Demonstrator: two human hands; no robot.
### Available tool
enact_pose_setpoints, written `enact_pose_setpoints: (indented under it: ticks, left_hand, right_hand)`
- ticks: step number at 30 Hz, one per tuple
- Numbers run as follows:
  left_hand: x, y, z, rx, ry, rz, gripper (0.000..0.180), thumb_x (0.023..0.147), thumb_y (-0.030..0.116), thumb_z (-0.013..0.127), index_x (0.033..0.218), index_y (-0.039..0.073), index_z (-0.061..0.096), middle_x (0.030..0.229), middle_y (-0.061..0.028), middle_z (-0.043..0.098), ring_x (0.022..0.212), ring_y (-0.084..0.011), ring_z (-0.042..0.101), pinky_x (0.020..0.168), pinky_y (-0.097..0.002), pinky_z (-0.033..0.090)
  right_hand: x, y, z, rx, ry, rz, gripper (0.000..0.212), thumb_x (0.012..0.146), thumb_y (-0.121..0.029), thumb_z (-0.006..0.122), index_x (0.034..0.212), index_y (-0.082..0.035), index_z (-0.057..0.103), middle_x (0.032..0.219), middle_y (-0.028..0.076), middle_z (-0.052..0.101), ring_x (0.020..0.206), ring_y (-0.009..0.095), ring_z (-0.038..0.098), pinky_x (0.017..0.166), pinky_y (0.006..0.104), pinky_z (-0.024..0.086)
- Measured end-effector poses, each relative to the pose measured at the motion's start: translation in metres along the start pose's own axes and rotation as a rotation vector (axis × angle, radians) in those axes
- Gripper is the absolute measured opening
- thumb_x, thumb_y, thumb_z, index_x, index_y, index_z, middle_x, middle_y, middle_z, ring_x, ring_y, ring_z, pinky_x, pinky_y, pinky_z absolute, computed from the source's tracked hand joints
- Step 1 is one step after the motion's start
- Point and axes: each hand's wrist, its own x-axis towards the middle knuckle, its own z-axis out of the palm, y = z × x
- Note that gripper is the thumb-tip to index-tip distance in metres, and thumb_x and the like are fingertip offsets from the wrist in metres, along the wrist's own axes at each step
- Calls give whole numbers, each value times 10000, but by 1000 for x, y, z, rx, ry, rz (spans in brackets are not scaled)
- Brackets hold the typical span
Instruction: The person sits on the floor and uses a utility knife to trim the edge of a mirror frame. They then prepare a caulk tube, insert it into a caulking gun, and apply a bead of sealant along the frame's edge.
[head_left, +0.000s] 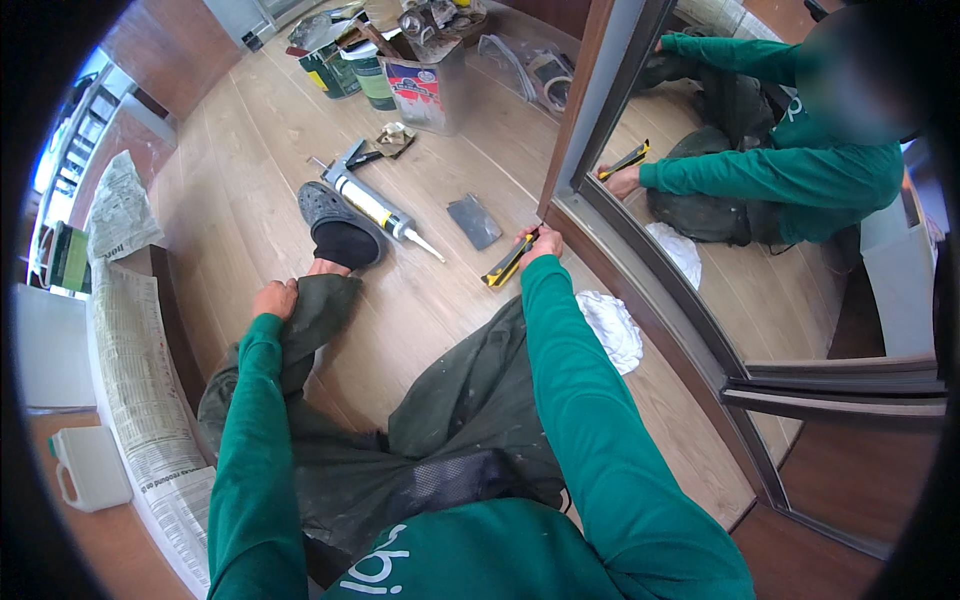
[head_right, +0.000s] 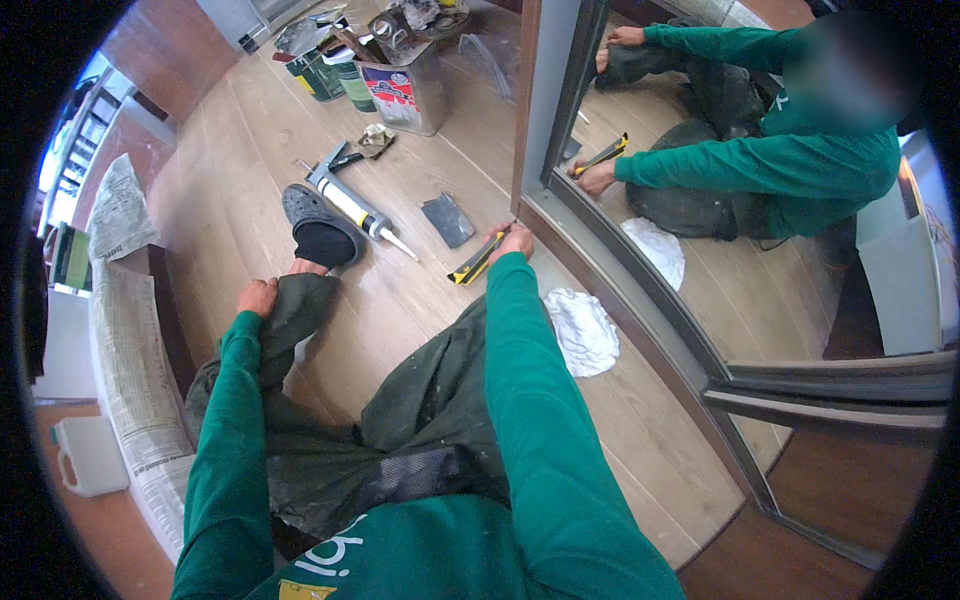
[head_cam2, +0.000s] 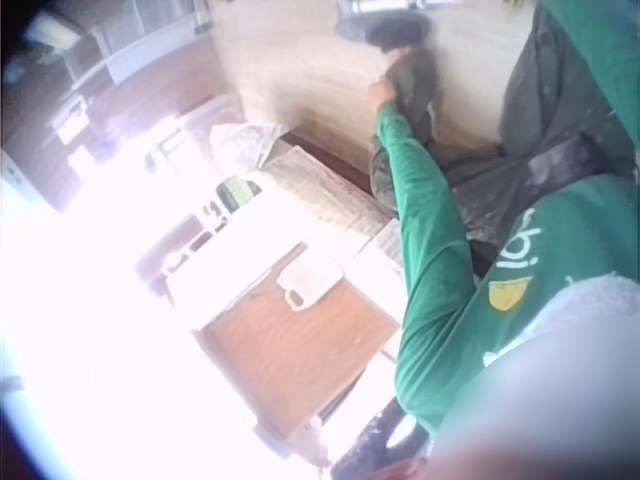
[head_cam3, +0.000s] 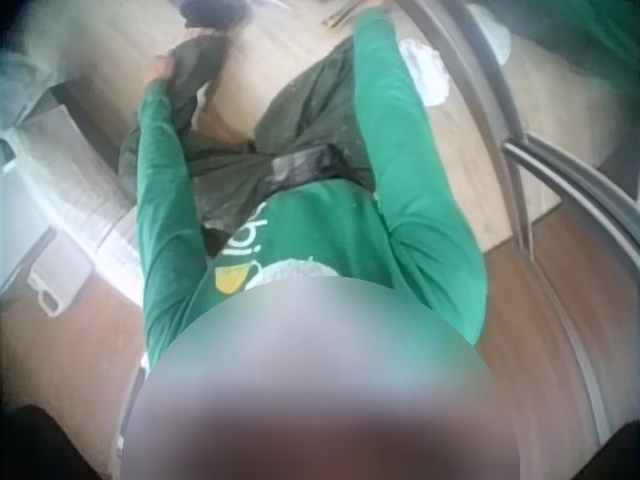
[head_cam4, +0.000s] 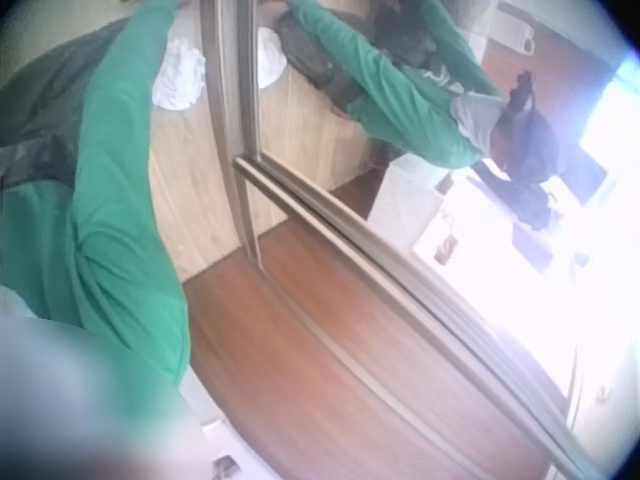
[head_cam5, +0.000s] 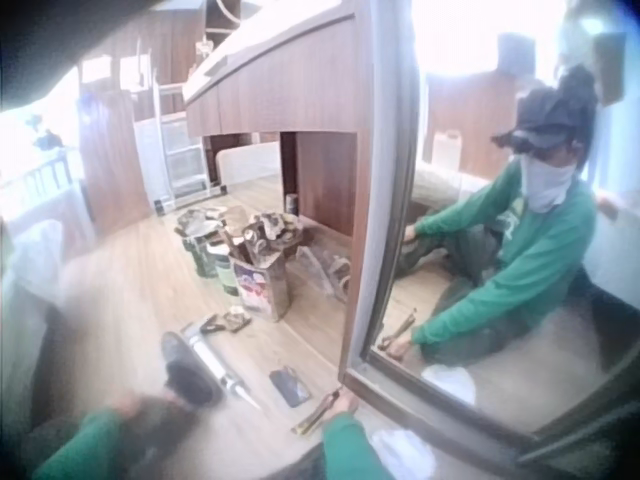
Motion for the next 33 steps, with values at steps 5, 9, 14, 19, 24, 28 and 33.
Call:
enact_pose_setpoints:
  ticks: [5, 9, 14, 19, 24, 28, 33]
  left_hand:
    - [4, -2, 8, -11, 20, -1, 656, 967, 484, 401, 1067, -108, 666, 1121, -349, 644, 1104, -476, 620, 987, -523, 465]
    - [9, -5, 9, 9, -5, 58, 648, 969, 474, 400, 1050, -111, 666, 1103, -356, 643, 1095, -483, 619, 985, -519, 466]
    - [7, -5, 9, -6, 21, 31, 646, 968, 470, 405, 1043, -117, 664, 1095, -373, 635, 1098, -484, 618, 986, -516, 467]
    - [17, -11, 14, 45, 14, 77, 653, 966, 475, 406, 1033, -120, 666, 1097, -372, 634, 1098, -484, 619, 987, -514, 466]
    - [16, -14, 16, 24, 15, 59, 647, 971, 462, 388, 1018, -119, 668, 1090, -370, 637, 1087, -482, 623, 981, -515, 467]
    - [14, -10, 11, 86, 6, 145, 643, 978, 449, 368, 1011, -118, 669, 1086, -367, 638, 1079, -480, 626, 975, -517, 469]
    - [7, -7, 9, 20, 23, 86, 648, 977, 452, 367, 1004, -120, 669, 1083, -373, 635, 1076, -481, 627, 971, -517, 469]
  right_hand:
    - [10, -4, 2, 20, -7, 8, 149, 946, -183, 441, 895, -68, 520, 702, 81, 580, 567, 272, 570, 552, 450, 462]
    - [6, -7, 5, -10, 13, 24, 155, 928, -191, 457, 881, -72, 543, 708, 74, 582, 594, 266, 569, 572, 438, 457]
    - [-8, -12, 10, -49, -29, 67, 222, 968, -213, 405, 843, -90, 541, 682, 29, 559, 593, 206, 526, 559, 368, 441]
    - [-12, -11, 9, -35, -33, 64, 237, 971, -212, 398, 823, -94, 540, 681, 26, 555, 602, 205, 522, 570, 370, 445]
    - [-1, -8, 7, -1, -1, 73, 249, 980, -219, 399, 819, -94, 544, 686, 26, 558, 614, 208, 526, 592, 374, 456]
    - [2, -9, 9, -29, -6, 81, 245, 973, -219, 403, 819, -95, 546, 684, 26, 559, 618, 211, 529, 593, 373, 459]
    - [-6, -11, 8, -32, -56, 61, 240, 965, -213, 406, 808, -97, 546, 677, 22, 560, 622, 214, 533, 598, 384, 456]
